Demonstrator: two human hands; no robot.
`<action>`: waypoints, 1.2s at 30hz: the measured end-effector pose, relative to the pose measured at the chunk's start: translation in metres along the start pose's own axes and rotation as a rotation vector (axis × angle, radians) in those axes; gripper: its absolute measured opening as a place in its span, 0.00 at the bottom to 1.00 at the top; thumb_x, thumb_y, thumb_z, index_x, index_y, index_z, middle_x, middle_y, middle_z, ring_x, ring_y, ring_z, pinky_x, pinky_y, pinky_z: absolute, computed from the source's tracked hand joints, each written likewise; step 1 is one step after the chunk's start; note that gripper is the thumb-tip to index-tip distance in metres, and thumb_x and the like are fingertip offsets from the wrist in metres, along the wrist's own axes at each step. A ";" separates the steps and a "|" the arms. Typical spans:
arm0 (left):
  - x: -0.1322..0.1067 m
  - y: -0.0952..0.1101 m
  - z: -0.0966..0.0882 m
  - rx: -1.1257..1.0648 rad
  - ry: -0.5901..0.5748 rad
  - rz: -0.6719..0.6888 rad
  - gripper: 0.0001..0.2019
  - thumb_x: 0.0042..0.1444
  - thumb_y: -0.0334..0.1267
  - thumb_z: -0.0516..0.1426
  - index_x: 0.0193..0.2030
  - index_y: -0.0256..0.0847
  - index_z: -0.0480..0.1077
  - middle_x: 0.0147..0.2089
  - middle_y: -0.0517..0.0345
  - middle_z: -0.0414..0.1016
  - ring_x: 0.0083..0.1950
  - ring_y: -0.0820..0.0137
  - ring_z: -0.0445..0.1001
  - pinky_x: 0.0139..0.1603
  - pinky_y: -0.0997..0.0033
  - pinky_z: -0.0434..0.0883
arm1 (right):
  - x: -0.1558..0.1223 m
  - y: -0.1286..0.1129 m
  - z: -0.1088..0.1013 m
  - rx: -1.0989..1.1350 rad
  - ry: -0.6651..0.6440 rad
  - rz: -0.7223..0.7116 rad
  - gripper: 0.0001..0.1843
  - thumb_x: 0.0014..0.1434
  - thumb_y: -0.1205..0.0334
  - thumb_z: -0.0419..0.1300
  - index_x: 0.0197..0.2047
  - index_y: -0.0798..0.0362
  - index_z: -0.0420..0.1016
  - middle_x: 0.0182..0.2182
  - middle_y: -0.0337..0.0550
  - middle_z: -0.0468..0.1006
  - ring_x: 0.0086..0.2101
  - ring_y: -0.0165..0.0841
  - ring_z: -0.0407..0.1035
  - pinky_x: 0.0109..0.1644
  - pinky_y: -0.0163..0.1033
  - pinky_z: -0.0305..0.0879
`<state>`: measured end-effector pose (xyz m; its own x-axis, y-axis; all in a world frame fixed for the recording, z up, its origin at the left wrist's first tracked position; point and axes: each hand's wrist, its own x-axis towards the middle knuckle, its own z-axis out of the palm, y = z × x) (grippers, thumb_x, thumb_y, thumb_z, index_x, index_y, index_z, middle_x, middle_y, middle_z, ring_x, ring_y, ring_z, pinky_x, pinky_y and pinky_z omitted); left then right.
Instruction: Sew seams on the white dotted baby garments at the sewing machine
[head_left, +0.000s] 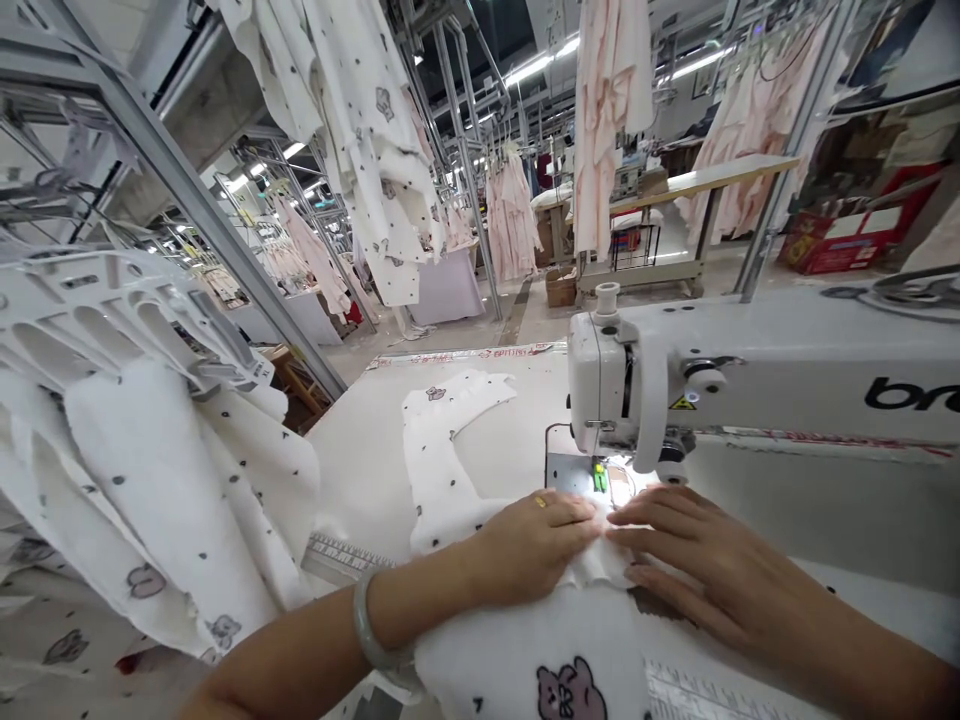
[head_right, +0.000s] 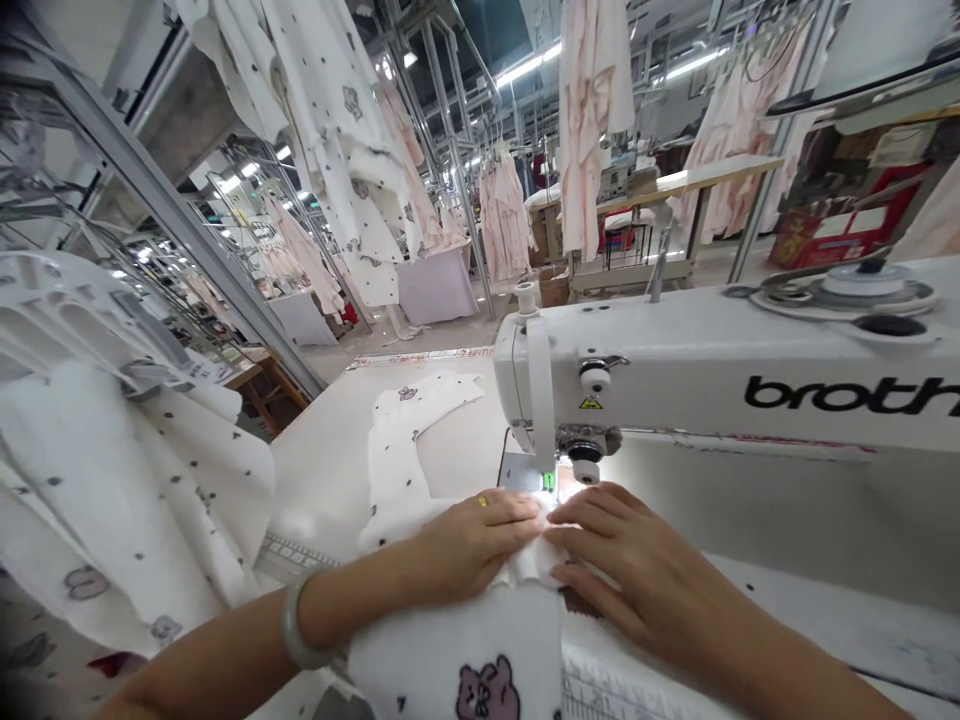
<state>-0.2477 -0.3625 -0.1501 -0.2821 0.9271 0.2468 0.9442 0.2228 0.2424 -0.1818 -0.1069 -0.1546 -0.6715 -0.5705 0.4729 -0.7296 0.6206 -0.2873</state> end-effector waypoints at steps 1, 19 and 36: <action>0.003 -0.003 0.000 -0.003 -0.014 0.013 0.17 0.73 0.29 0.48 0.63 0.33 0.70 0.66 0.41 0.75 0.70 0.61 0.71 0.71 0.58 0.69 | 0.000 0.003 0.002 -0.056 0.015 0.000 0.15 0.73 0.52 0.58 0.58 0.45 0.78 0.52 0.45 0.82 0.52 0.43 0.76 0.56 0.51 0.70; 0.019 -0.021 0.004 0.102 -0.066 -0.003 0.20 0.69 0.26 0.51 0.65 0.31 0.70 0.67 0.40 0.75 0.68 0.59 0.73 0.72 0.51 0.69 | -0.004 0.022 0.008 -0.212 -0.026 0.061 0.24 0.74 0.45 0.56 0.68 0.40 0.72 0.59 0.41 0.81 0.55 0.44 0.78 0.68 0.58 0.64; 0.020 -0.017 0.002 0.079 -0.063 -0.044 0.20 0.68 0.25 0.52 0.64 0.32 0.70 0.67 0.41 0.74 0.70 0.59 0.71 0.73 0.53 0.67 | -0.006 0.022 0.007 -0.172 -0.044 0.084 0.24 0.74 0.44 0.57 0.69 0.38 0.71 0.59 0.39 0.80 0.57 0.44 0.76 0.72 0.58 0.59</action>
<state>-0.2688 -0.3471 -0.1509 -0.3149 0.9324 0.1774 0.9422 0.2846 0.1765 -0.1949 -0.0938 -0.1696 -0.7366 -0.5338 0.4153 -0.6407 0.7473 -0.1759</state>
